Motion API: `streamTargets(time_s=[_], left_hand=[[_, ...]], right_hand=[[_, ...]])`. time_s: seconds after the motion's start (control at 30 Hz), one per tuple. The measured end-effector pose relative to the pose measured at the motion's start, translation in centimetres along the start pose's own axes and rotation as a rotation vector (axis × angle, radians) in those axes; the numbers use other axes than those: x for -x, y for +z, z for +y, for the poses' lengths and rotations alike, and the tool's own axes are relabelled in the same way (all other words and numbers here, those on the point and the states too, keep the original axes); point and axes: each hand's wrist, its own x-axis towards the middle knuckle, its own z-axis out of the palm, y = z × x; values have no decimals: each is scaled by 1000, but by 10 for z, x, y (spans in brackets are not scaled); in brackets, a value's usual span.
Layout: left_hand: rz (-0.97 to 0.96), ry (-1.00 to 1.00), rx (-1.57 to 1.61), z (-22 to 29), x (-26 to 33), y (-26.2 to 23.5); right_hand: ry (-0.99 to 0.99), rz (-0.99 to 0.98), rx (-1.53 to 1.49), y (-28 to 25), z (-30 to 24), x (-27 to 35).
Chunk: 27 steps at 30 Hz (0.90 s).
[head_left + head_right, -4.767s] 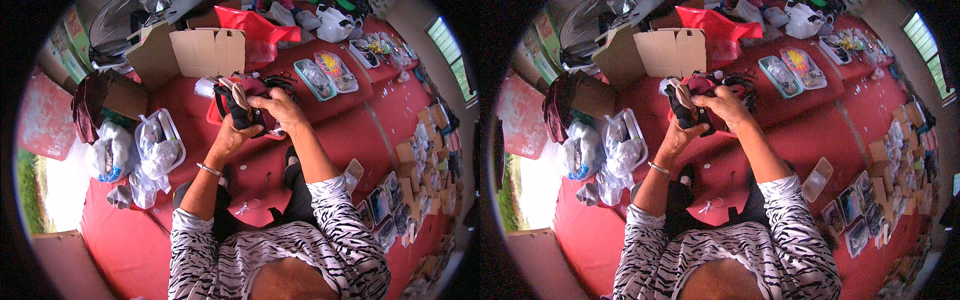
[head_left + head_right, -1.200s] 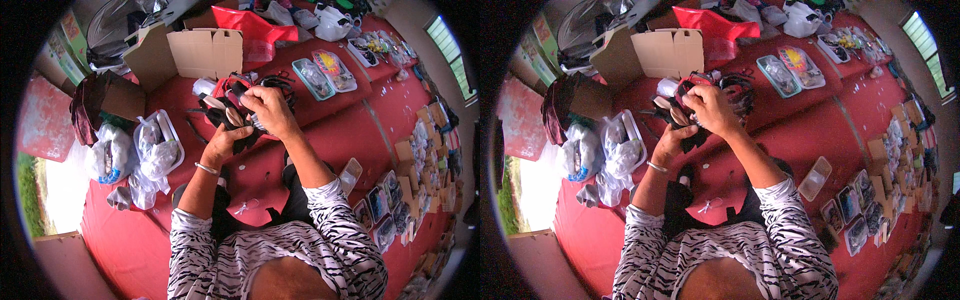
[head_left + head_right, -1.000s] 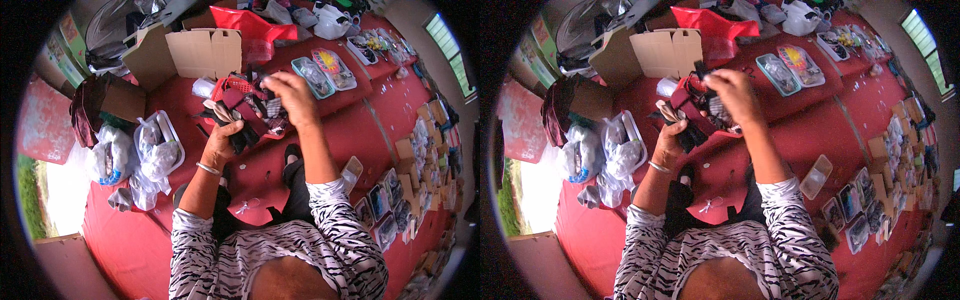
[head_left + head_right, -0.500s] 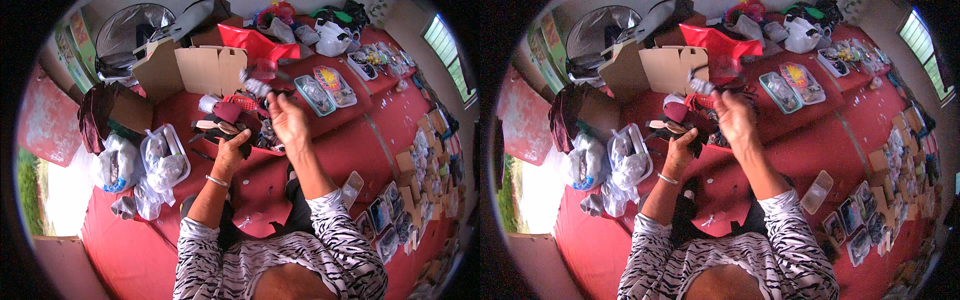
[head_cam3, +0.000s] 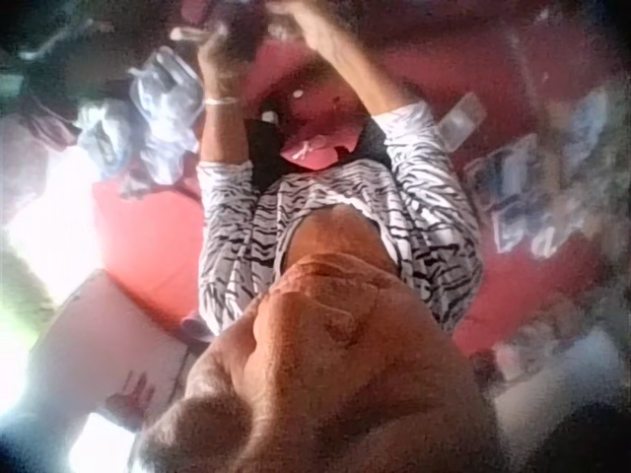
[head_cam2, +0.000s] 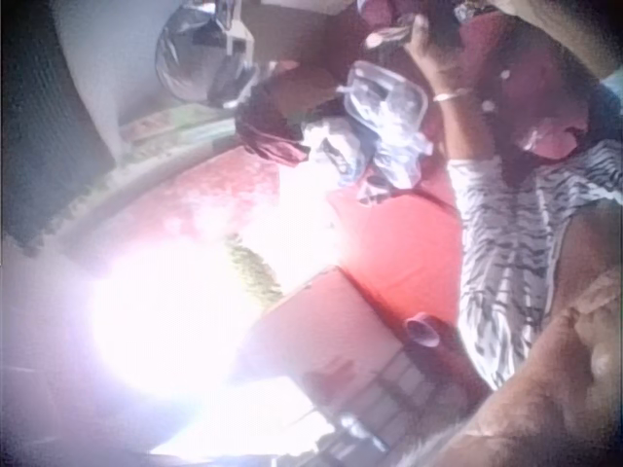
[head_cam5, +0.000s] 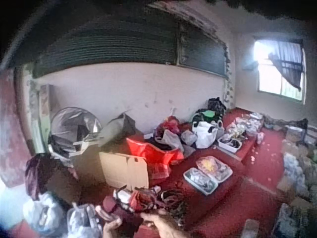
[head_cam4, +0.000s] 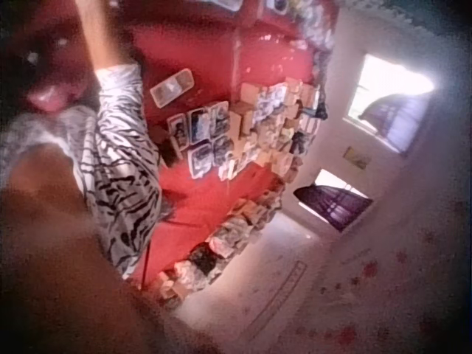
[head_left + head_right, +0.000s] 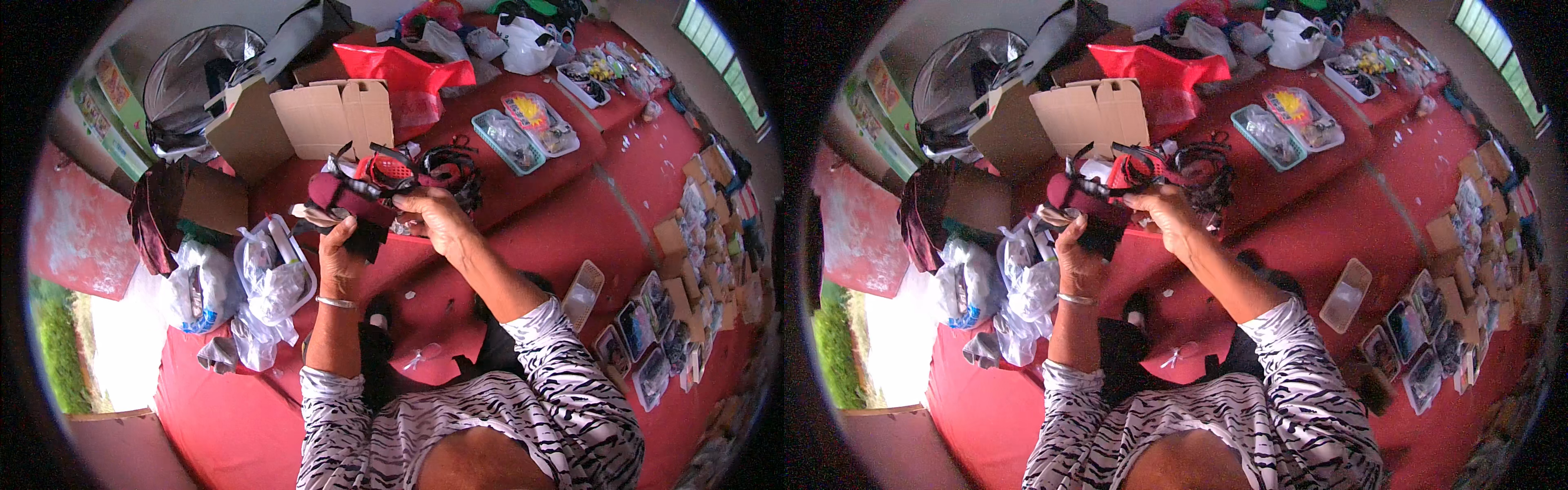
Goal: The person sits on a red floor and organizes various small items, including plastic bags, containers, and a red basket. They pick up and inspect items, move them between containers, and place some into a cardboard box.
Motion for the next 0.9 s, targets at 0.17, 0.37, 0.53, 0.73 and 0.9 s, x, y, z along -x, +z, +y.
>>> streamTargets(time_s=[0.17,0.37,0.53,0.73,0.9], left_hand=[[-26,110,-116,10,3,4],[-83,-47,-366,-15,-1,-1],[41,-115,-80,-32,2,-10],[82,-265,-10,-29,0,-26],[158,-307,-50,-21,0,-5]], right_hand=[[-652,291,972,-12,-13,13],[-992,167,681,12,16,7],[-969,290,626,27,49,1],[-952,209,630,27,54,-7],[-888,126,622,28,43,-4]])
